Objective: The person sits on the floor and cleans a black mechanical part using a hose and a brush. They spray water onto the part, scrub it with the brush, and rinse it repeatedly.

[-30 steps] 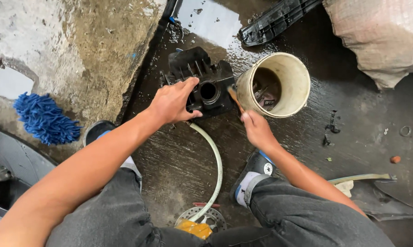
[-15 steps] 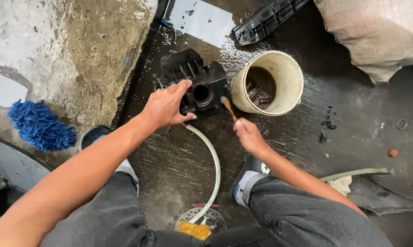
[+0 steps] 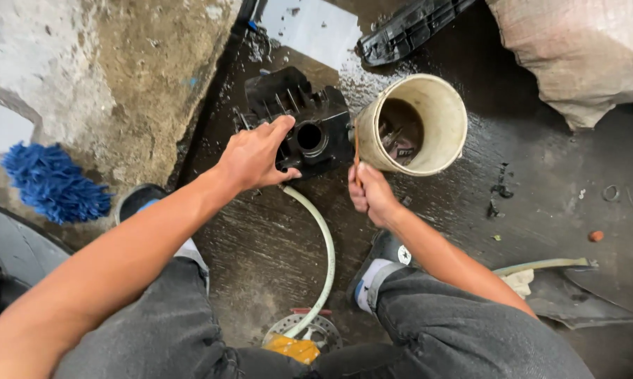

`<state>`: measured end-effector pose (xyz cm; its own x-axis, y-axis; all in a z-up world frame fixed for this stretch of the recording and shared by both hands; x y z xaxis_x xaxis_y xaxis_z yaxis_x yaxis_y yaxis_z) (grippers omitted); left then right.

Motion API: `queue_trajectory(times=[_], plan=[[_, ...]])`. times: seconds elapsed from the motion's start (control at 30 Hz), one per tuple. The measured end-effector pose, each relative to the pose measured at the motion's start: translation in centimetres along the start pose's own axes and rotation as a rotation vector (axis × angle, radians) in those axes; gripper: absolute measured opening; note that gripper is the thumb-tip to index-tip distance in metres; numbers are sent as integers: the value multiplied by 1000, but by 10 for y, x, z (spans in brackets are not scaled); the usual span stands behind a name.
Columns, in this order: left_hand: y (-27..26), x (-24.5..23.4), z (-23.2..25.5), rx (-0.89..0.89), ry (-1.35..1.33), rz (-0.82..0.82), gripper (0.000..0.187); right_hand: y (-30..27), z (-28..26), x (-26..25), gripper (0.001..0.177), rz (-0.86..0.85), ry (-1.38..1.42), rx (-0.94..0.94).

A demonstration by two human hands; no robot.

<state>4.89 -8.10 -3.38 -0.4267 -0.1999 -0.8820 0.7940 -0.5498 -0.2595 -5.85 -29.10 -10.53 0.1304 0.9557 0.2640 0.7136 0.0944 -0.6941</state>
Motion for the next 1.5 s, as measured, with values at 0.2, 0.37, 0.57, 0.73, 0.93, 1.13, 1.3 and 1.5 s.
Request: queue_trajectory(times=[0.2,0.37,0.57,0.73,0.93,1.13,1.3,1.5], plan=[[2,1,1,13,27,3,100,7,-12,-5,32,0,-71,-47],[7,-2,-1,28,17,-25,100,0,1,-25,35,49,-164,-58],[2,2,-2,30,18,-32,99,10,-37,-4,36,41,-224,-132],[6,5,-6,29,21,-58,99,11,4,-39,38,59,-327,-139],[0,0,-1,40,16,-33,97,28,-21,-35,41,108,-458,-217],[8,1,-6,54,19,6,100,17,-3,-54,40,185,-674,-339],[12,0,-11,54,-4,43,100,-47,-1,-48,28,246,-1008,-278],[6,2,-8,64,-9,53,96,-48,-73,21,36,221,-1378,-253]])
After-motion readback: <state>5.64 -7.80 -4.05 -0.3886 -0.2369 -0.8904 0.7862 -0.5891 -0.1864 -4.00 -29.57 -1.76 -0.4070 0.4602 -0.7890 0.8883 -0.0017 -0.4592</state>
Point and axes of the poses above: each hand's wrist, its own y-axis towards the middle knuckle, its own x-axis out of the palm, z = x × y, the point moved 10 cm from there along y, towards the middle knuckle, and after that the axes turned 1 degree about y, right-handed, at the moved point
